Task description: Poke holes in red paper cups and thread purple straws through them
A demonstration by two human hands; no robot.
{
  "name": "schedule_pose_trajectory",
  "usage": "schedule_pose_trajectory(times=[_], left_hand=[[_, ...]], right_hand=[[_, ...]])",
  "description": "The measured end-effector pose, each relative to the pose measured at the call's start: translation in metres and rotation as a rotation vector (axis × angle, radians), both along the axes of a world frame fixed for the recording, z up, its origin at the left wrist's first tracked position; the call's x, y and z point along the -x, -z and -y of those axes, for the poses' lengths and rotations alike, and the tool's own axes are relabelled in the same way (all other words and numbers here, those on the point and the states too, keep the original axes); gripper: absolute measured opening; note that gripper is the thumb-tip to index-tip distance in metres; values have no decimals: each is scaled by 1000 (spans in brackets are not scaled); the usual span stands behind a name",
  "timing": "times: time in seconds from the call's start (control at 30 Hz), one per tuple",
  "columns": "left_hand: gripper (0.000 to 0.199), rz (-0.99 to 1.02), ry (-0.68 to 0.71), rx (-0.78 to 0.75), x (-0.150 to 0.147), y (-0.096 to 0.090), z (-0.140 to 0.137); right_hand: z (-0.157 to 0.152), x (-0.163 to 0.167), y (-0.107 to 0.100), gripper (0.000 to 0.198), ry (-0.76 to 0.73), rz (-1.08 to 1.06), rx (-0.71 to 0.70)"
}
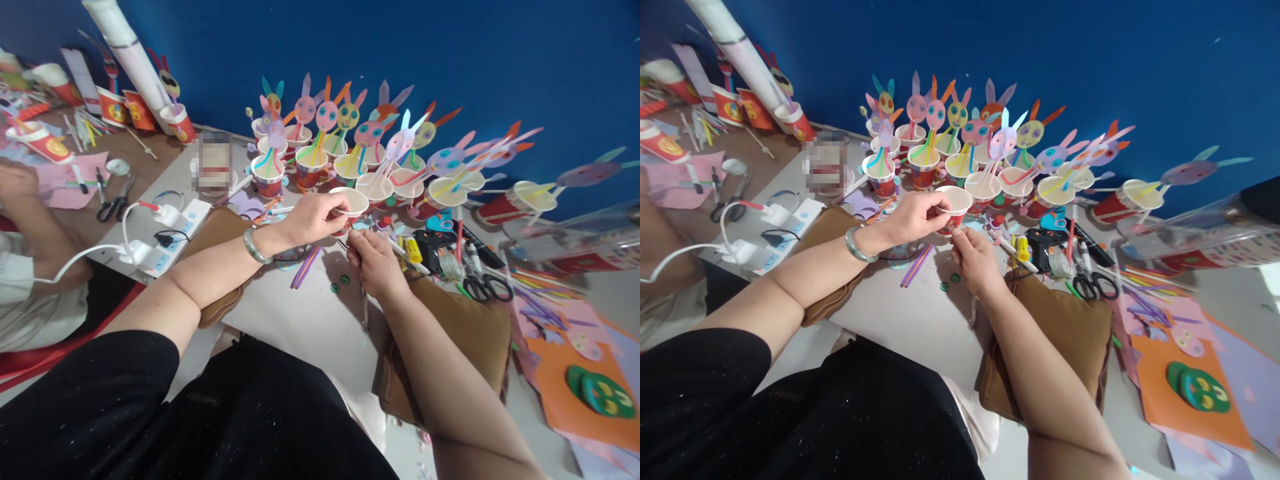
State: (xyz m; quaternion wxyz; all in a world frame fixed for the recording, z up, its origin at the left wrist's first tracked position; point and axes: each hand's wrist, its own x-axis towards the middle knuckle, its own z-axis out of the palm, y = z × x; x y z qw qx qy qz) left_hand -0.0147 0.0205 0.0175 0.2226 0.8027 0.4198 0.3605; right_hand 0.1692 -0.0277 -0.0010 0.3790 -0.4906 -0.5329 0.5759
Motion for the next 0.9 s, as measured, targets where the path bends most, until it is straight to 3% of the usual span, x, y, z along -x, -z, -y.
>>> schedule_pose_trajectory(times=[0.07,0.13,0.27,0.33,0.4,0.53,0.6,0.8,0.83,0.9], left_hand=[[8,-4,-3,-1,0,0,0],[9,-9,-5,-3,0,1,0],[9,-21,-7,-10,-1,2,0],[9,-25,-10,-14,-2,3,0],[9,-27,-13,-20,-2,3,0],[9,-21,-21,-33,-2,5,-1],[9,-27,-30,-41,-2,6,-1],[9,-33,-30,-41,-4,7,-1],[8,-30,-33,-41,-4,7,0],[8,-26,-35,-45,-3,7,0]], right_hand=[[1,1,-2,51,-35,-128,139],[1,1,-1,51,-15,-107,105],[0,-1,5,48,127,238,-311],[-1,-1,6,48,167,332,-431],[-1,0,5,48,138,260,-334],[0,2,2,48,-1,-88,134],[0,3,2,50,-11,-121,173],[-1,0,8,44,183,373,-414],[-2,0,7,44,195,396,-434],[-2,0,5,45,148,282,-305]])
